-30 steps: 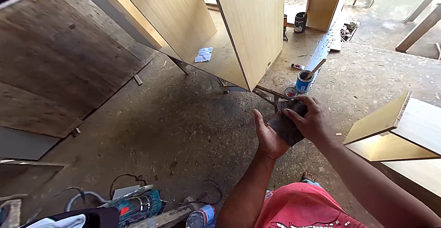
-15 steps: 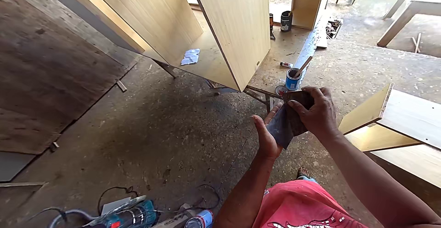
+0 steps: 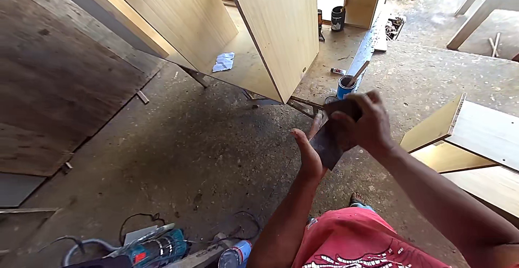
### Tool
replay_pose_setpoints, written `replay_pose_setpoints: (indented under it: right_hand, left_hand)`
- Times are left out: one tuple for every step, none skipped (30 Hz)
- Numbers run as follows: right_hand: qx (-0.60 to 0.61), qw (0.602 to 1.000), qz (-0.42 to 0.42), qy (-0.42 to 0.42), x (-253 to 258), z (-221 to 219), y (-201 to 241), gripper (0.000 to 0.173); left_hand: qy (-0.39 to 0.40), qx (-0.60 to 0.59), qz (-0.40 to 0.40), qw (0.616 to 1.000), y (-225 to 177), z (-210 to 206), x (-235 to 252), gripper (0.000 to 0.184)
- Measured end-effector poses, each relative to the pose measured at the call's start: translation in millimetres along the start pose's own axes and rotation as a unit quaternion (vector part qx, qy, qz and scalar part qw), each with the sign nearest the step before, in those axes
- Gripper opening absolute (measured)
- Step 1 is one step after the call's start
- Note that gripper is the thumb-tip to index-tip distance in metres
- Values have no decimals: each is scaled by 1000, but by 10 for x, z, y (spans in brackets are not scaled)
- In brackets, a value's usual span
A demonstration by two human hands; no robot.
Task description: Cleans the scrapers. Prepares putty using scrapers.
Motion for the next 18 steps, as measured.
replay_pose_setpoints:
  right_hand:
    - [4, 1000, 0, -2, -9, -6, 35, 54]
    - [12, 1000, 18, -10, -33, -24, 141, 52]
    - [18, 999, 34, -13, -66, -54, 212, 51]
    - [19, 999, 39, -5, -72, -87, 208, 50]
    - [16, 999, 33, 1, -31, -110, 148, 51]
    - [13, 1000, 18, 5, -4, -121, 95, 52]
    - [16, 1000, 11, 7, -15, -129, 122, 52]
    - [24, 999, 26, -1, -33, -136, 224, 52]
    - [33, 998, 43, -8, -61, -153, 312, 50]
    - [43, 998, 53, -7, -70, -183, 330, 50]
    - [48, 998, 51, -3, -24, -216, 291, 51]
    - [50, 998, 35, -1, 15, -245, 227, 51]
    - [55, 998, 15, 9, 17, -262, 199, 51]
    - [65, 998, 19, 12, 23, -260, 244, 50]
    - [80, 996, 39, 13, 18, -269, 306, 49]
    - [96, 994, 57, 20, -3, -291, 321, 48]
    - [109, 992, 56, 32, 13, -312, 271, 48]
    - [112, 992, 43, 28, 70, -310, 164, 47]
  left_hand:
    - [-11, -4, -5, 1000, -3, 0, 6, 122]
    - [-41, -15, -14, 999, -13, -9, 40, 114]
    - [-49, -20, -24, 998, -27, 0, 53, 108]
    - [-39, -19, -24, 999, -42, 15, 43, 109]
    - [-32, -6, -20, 999, -58, 33, 39, 115]
    - [-22, 9, -12, 1000, -58, 56, 24, 124]
    - [-34, 12, -13, 999, -55, 63, 22, 124]
    - [-72, 3, -23, 997, -77, 65, 52, 116]
    - [-88, 0, -32, 996, -102, 79, 69, 110]
    - [-80, -8, -30, 996, -113, 93, 73, 109]
    - [-70, -18, -20, 997, -117, 99, 96, 110]
    - [-54, -13, -10, 998, -104, 97, 99, 113]
    - [-39, -10, -5, 999, -92, 91, 95, 114]
    - [-46, -15, -13, 999, -109, 98, 136, 110]
    - [-54, -21, -25, 998, -133, 126, 175, 105]
    - [-60, -17, -27, 998, -145, 173, 160, 106]
    - [-73, -4, -18, 997, -156, 223, 138, 111]
    - [-80, 11, -5, 997, -175, 263, 125, 120]
Point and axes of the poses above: each hand's wrist, its own x-axis towards the middle knuckle, its own z-axis out of the back of the hand, y = z × x, the point moved 6 cm from there along x, towards the middle knuckle, and after that the axes turned 7 degrees about -x, right-handed, at the moved point
